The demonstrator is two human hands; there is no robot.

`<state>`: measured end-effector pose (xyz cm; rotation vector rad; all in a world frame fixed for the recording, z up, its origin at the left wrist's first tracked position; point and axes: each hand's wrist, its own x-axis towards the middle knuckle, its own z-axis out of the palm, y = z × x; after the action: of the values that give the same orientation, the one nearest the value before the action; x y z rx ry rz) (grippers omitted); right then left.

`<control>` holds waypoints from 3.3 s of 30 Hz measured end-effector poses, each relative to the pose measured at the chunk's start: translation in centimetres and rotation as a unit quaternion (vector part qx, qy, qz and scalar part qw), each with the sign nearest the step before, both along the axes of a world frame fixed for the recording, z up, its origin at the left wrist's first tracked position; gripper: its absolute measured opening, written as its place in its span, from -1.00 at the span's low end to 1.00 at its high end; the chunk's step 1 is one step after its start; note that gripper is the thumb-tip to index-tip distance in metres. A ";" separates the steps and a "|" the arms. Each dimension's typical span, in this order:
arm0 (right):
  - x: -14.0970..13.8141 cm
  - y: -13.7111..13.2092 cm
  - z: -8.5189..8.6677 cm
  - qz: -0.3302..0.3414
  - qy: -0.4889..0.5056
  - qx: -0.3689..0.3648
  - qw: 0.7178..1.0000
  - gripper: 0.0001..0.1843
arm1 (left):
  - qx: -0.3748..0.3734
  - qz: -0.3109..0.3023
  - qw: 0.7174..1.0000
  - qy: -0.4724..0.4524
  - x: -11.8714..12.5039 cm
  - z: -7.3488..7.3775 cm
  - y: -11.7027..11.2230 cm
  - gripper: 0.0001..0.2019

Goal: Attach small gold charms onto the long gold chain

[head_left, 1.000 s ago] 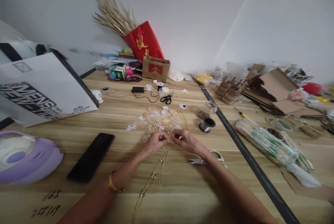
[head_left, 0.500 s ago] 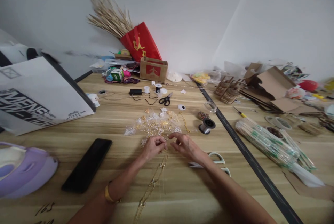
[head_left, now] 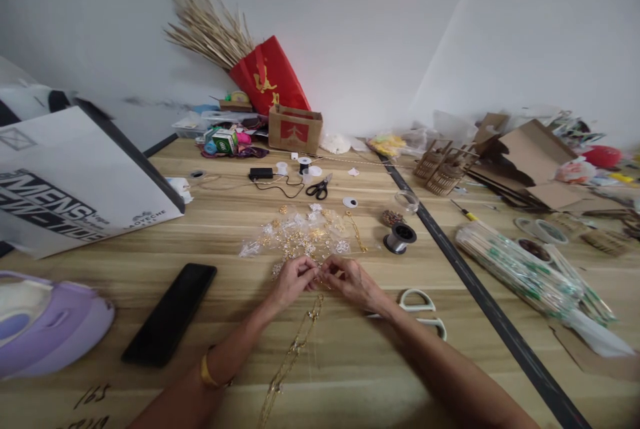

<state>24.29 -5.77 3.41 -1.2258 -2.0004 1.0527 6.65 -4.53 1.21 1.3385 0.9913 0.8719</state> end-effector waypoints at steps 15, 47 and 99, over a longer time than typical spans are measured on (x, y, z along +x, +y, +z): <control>-0.5 -0.2 -1.3 -0.026 -0.018 0.053 0.998 -0.90 | 0.004 0.004 1.000 -0.010 0.3 -0.5 -0.1 -0.71; 0.2 0.6 -2.1 0.030 0.179 -0.162 0.970 -0.66 | -0.018 -0.021 0.999 -0.026 0.3 -0.1 0.0 -0.73; 2.5 2.4 -1.3 0.047 0.263 -0.277 0.923 -0.71 | 0.257 -0.168 0.842 0.443 0.5 1.2 -1.7 -0.83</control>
<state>26.83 -3.34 2.15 -0.9547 -1.3928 1.8561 7.10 -6.26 2.42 2.4107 1.1795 0.1952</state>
